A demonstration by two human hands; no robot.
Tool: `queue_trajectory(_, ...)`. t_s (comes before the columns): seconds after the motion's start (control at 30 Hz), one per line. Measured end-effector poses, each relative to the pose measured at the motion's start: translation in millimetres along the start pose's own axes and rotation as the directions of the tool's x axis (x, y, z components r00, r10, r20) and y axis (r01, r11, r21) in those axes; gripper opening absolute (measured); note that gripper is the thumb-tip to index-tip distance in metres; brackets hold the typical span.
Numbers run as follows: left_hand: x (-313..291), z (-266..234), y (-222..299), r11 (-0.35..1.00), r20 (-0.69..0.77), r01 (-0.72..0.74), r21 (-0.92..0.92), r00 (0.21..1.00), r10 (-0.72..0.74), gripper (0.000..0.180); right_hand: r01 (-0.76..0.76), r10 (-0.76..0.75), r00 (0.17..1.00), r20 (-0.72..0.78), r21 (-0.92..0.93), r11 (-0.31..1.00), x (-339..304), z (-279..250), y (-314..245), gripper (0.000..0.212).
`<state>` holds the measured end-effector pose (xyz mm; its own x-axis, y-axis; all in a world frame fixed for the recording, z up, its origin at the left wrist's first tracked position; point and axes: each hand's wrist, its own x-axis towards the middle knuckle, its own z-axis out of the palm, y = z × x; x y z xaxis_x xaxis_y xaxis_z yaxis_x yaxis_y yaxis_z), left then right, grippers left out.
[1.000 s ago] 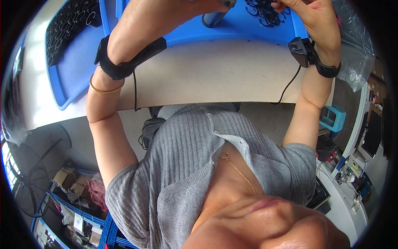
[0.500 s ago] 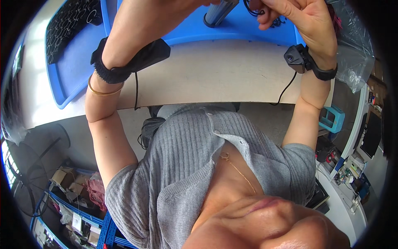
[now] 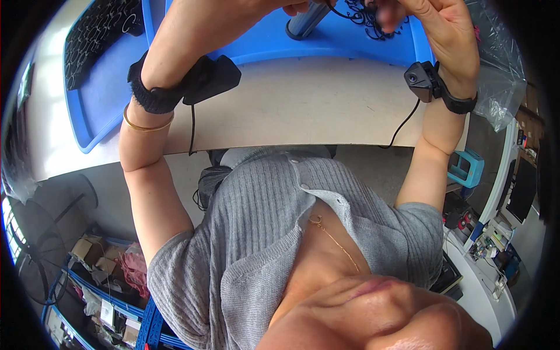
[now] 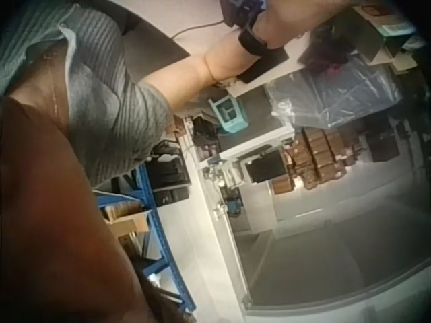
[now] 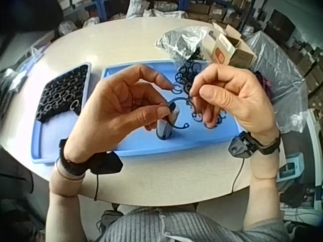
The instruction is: Sorting and untangling small black circular components on a workbench.
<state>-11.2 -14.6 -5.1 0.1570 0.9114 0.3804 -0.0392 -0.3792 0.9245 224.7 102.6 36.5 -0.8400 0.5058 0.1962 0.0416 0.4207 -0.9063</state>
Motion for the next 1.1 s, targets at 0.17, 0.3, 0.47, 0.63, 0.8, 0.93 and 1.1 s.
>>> queue_trajectory(0.17,0.8,4.6,0.8,0.984,-0.05,-0.058,0.169,0.996,0.067,0.029,-0.087,0.087,0.996,0.009,-0.024,0.996,-2.5,0.8,4.0,0.019)
queue_trajectory(0.3,2.1,2.8,-0.7,0.93,-0.044,-0.114,0.349,0.989,0.138,0.032,-0.087,0.087,0.995,0.052,-0.01,0.996,-0.4,1.3,9.9,0.019)
queue_trajectory(0.47,5.6,11.9,-0.5,0.835,-0.023,-0.306,0.458,0.935,0.355,0.043,-0.096,0.097,0.994,0.045,-0.01,0.995,1.6,1.8,14.4,0.021)
queue_trajectory(0.63,6.3,13.4,-1.2,0.768,0.017,-0.353,0.535,0.913,0.407,0.052,-0.051,0.048,0.998,0.047,0.047,0.998,4.3,4.7,19.1,0.024)
queue_trajectory(0.8,6.9,8.2,-3.2,0.7,0.058,-0.388,0.599,0.893,0.446,0.052,-0.041,0.041,0.999,0.022,-0.002,0.999,4.4,3.8,17.0,0.022)
queue_trajectory(0.93,5.3,3.6,0.5,0.695,0.075,-0.333,0.638,0.924,0.374,0.05,0.012,-0.013,1.0,-0.011,-0.044,0.999,5.2,-3.5,15.4,0.02)
queue_trajectory(1.1,4.5,6.1,-0.9,0.712,0.068,-0.244,0.658,0.961,0.267,0.05,0.005,-0.006,1.0,-0.024,-0.056,0.998,3.9,-3.5,13.9,0.017)
